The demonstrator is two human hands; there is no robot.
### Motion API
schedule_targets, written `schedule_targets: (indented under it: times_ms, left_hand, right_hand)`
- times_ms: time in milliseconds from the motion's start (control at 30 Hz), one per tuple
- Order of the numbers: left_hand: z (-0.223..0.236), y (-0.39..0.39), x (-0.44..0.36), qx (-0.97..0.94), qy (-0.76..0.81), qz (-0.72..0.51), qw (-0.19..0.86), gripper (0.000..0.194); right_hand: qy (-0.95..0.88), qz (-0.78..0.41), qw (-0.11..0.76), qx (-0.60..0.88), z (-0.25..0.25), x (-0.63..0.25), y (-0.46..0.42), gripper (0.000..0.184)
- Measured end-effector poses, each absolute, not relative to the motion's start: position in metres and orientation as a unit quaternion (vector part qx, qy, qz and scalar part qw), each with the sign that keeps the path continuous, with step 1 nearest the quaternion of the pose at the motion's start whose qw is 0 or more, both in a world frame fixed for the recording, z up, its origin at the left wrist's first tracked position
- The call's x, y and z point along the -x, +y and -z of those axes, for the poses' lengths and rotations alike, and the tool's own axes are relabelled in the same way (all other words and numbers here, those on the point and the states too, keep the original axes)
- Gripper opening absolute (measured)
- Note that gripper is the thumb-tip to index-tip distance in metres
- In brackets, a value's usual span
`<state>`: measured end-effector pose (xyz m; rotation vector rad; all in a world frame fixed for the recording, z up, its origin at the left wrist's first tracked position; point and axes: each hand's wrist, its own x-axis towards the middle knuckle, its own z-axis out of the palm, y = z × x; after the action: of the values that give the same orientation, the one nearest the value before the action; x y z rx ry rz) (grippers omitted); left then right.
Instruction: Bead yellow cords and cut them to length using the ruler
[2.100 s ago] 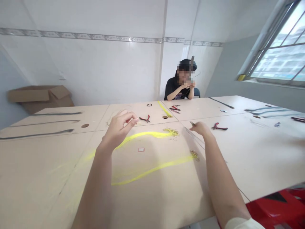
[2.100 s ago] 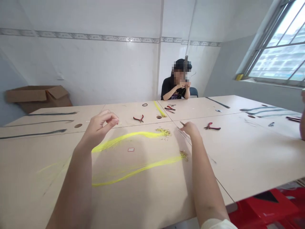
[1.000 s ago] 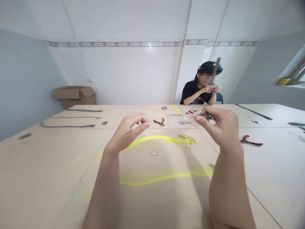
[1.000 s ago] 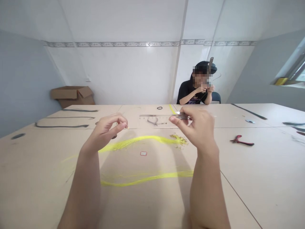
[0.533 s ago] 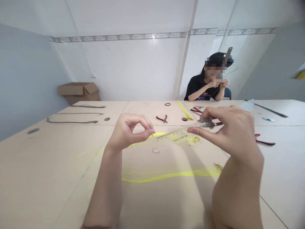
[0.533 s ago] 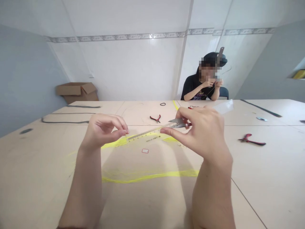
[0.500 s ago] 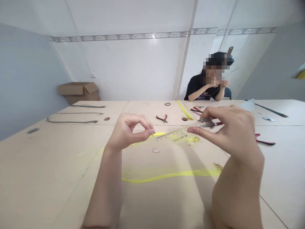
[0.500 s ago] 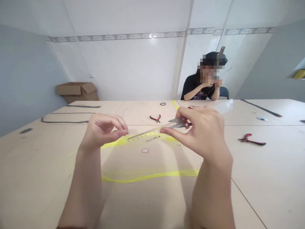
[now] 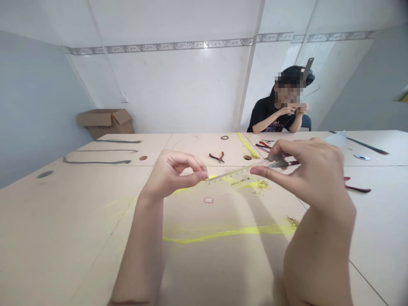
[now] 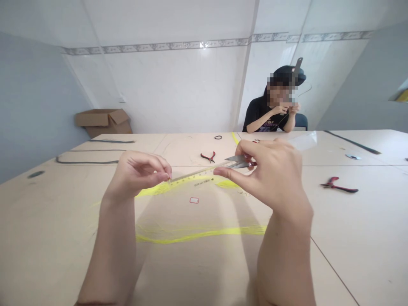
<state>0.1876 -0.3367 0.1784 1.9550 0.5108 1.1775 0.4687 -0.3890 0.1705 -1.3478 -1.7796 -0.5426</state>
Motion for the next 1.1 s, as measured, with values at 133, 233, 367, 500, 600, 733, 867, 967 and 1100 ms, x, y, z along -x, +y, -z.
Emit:
schedule_targets:
  times_ms: [133, 233, 367, 500, 600, 733, 867, 967, 1100]
  left_hand:
    - [-0.1780, -0.3369, -0.1879, -0.761, 0.215, -0.463, 0.401, 0.018]
    - [-0.1784, -0.3377, -0.1884, -0.759, 0.216, -0.464, 0.403, 0.019]
    - [-0.1793, -0.3393, -0.1899, -0.760, 0.214, -0.464, 0.402, 0.019]
    - [-0.1800, -0.3401, -0.1913, -0.763, 0.205, -0.463, 0.402, 0.019]
    - [-0.1803, -0.3400, -0.1912, -0.763, 0.210, -0.460, 0.402, 0.018]
    - [-0.1801, -0.3401, -0.1902, -0.764, 0.208, -0.461, 0.401, 0.018]
    - [-0.1795, -0.3390, -0.1896, -0.768, 0.215, -0.459, 0.391, 0.019]
    - [-0.1794, -0.3368, -0.1892, -0.774, 0.215, -0.462, 0.376, 0.020]
    - [-0.1803, -0.3357, -0.1886, -0.775, 0.216, -0.474, 0.356, 0.017]
  right_hand:
    - [-0.709, 0.214, 0.410, 0.533, -0.1708, -0.4683, -0.3887, 0.060]
    - [-0.712, 0.216, 0.415, 0.524, -0.1706, -0.4687, -0.3884, 0.057]
    - [-0.715, 0.212, 0.411, 0.524, -0.1695, -0.4693, -0.3876, 0.054]
    - [-0.715, 0.218, 0.414, 0.520, -0.1682, -0.4695, -0.3859, 0.053]
    - [-0.715, 0.213, 0.411, 0.524, -0.1681, -0.4693, -0.3854, 0.052]
    - [-0.713, 0.212, 0.411, 0.527, -0.1681, -0.4693, -0.3856, 0.054]
    - [-0.713, 0.207, 0.408, 0.531, -0.1682, -0.4694, -0.3858, 0.054]
    - [-0.711, 0.204, 0.412, 0.531, -0.1686, -0.4690, -0.3864, 0.054]
    - [-0.711, 0.201, 0.411, 0.534, -0.1690, -0.4689, -0.3872, 0.053]
